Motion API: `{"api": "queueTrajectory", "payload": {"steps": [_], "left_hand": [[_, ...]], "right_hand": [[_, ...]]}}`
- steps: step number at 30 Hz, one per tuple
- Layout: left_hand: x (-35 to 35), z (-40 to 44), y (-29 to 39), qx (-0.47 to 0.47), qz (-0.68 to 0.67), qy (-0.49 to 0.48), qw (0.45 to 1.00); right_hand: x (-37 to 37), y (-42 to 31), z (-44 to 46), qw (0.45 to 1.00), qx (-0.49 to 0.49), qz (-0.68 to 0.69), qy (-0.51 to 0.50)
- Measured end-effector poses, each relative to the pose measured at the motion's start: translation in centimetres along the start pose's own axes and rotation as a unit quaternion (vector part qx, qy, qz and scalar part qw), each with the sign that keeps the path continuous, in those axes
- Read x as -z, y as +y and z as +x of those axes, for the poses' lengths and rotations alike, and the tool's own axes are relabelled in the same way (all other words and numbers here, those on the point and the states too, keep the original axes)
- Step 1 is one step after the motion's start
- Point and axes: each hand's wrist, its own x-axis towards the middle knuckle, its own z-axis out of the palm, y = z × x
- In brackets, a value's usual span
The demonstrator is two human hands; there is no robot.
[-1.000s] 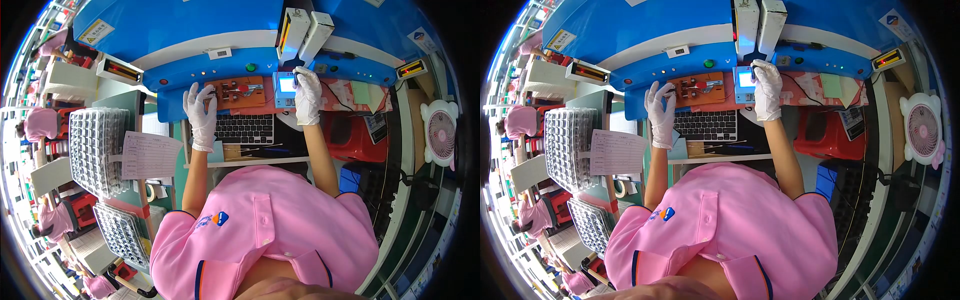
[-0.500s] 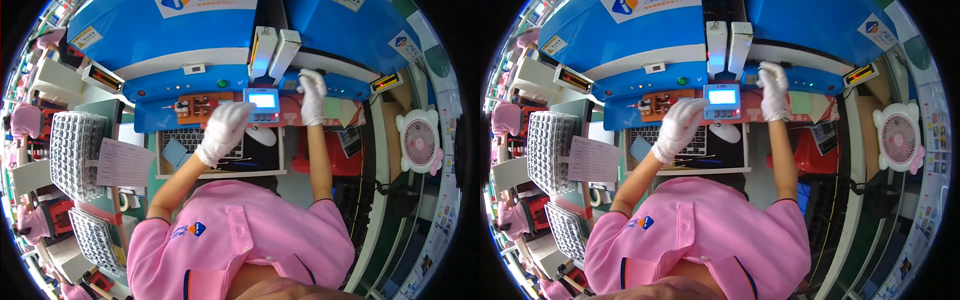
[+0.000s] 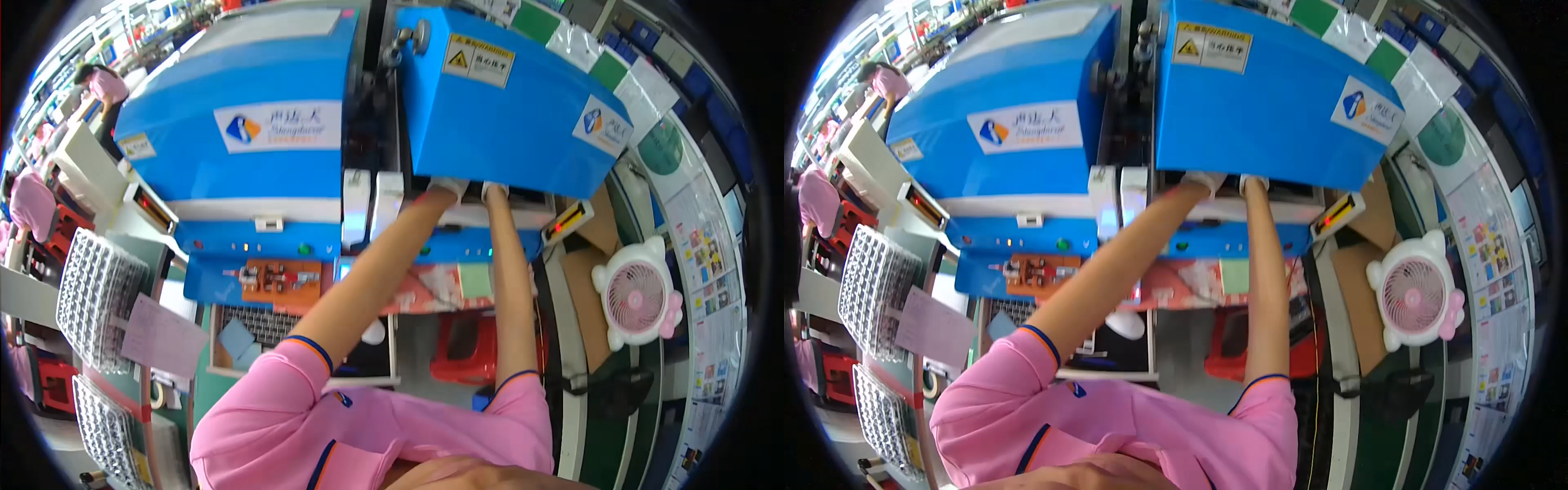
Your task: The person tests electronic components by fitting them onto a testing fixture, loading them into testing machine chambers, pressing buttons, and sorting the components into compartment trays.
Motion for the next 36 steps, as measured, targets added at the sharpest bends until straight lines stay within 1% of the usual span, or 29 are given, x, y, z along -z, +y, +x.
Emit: {"api": "queueTrajectory", "payload": {"steps": [2,3,4,5,6,7,8,9,10,11,13,14,15,16,17,18,20,21,22,23,24,25,27,28,29,31,33,35,36], "left_hand": [[-1.4,1.3,-0.8,0.065,-0.065,0.052,0.994],[-1.1,2.1,-0.4,0.052,-0.053,0.063,0.995],[-0.9,2.6,0.3,0.117,-0.085,0.02,0.989],[-1.5,3.4,0.1,0.151,-0.098,-0.001,0.984],[-2.1,4.2,0.0,0.184,-0.11,-0.023,0.976],[-3.6,5.1,-0.7,0.153,-0.066,0.005,0.986],[-5.3,5.6,-1.3,0.122,-0.026,0.029,0.992],[-6.4,5.7,-1.9,0.092,0.014,0.051,0.994],[-6.6,5.8,-2.1,0.095,0.015,0.046,0.994],[-6.3,6.1,-2.1,0.112,0.006,0.014,0.994],[-5.3,6.9,-1.5,0.147,-0.012,-0.048,0.988],[-5.0,7.2,-1.0,0.148,-0.012,-0.052,0.988],[-4.6,7.5,-0.4,0.198,-0.075,-0.04,0.976],[-4.3,7.8,-0.1,0.246,-0.136,-0.026,0.959],[-3.6,8.2,0.2,0.293,-0.195,-0.01,0.936],[-3.4,8.3,-0.1,0.294,-0.193,-0.01,0.936],[-3.6,8.4,-0.9,0.265,-0.228,0.02,0.937],[-1.7,7.7,0.8,0.249,-0.288,0.076,0.922],[0.4,7.0,2.5,0.226,-0.345,0.13,0.902],[4.3,4.3,6.2,0.193,-0.436,0.22,0.851],[4.5,2.5,6.2,0.162,-0.449,0.227,0.849],[4.5,0.8,6.0,0.13,-0.462,0.234,0.846],[6.4,-4.5,6.7,0.077,-0.45,0.153,0.877],[7.6,-7.2,6.6,-0.007,-0.343,0.095,0.934],[8.7,-10.1,6.4,-0.086,-0.227,0.034,0.969],[9.6,-15.6,5.0,-0.117,-0.228,-0.133,0.957],[9.6,-20.4,4.0,-0.161,-0.185,-0.282,0.928],[11.1,-24.0,4.1,-0.07,-0.247,-0.294,0.921],[11.6,-24.3,3.9,-0.06,-0.243,-0.275,0.928]], "right_hand": [[0.5,-0.2,3.0,0.997,-0.073,0.004,-0.012],[1.3,-1.2,4.6,0.983,-0.173,0.046,-0.037],[2.0,-1.8,6.3,0.942,-0.308,0.115,-0.066],[2.4,-2.1,7.0,0.889,-0.418,0.158,-0.1],[1.9,0.8,6.8,0.97,-0.216,-0.082,-0.081],[1.5,3.7,6.6,0.948,0.01,-0.315,-0.049],[1.2,5.4,6.6,0.824,0.232,-0.516,-0.01],[0.8,5.4,6.4,0.825,0.227,-0.517,-0.01],[0.3,4.1,6.0,0.91,0.14,-0.389,-0.016],[-0.1,2.7,5.8,0.967,0.048,-0.251,-0.02],[-0.1,2.1,6.3,0.993,-0.049,-0.108,-0.018],[-0.2,1.8,6.7,0.957,-0.013,-0.289,-0.032],[-0.2,1.6,7.3,0.887,0.025,-0.459,-0.046],[-0.3,1.6,8.1,0.786,0.063,-0.612,-0.06],[-0.6,1.5,8.8,0.787,0.064,-0.611,-0.061],[-0.5,2.5,9.9,0.807,0.078,-0.581,-0.071],[-0.1,4.5,11.4,0.844,0.106,-0.517,-0.093],[0.1,5.0,11.3,0.844,0.108,-0.517,-0.096],[0.4,5.5,10.7,0.839,0.131,-0.511,-0.135],[0.5,5.8,10.1,0.832,0.156,-0.503,-0.173],[0.3,5.7,10.2,0.823,0.185,-0.494,-0.209],[0.1,5.4,10.3,0.823,0.196,-0.491,-0.209],[0.5,5.3,9.7,0.834,0.235,-0.453,-0.208],[0.5,5.4,9.4,0.84,0.251,-0.434,-0.21],[0.6,5.8,9.3,0.839,0.249,-0.432,-0.217],[0.2,6.4,9.5,0.885,0.19,-0.377,-0.199],[0.1,6.8,9.6,0.918,0.126,-0.299,-0.23],[-0.8,3.6,6.9,0.921,0.1,-0.289,-0.242],[-0.8,4.3,7.1,0.917,0.115,-0.294,-0.243]]}}
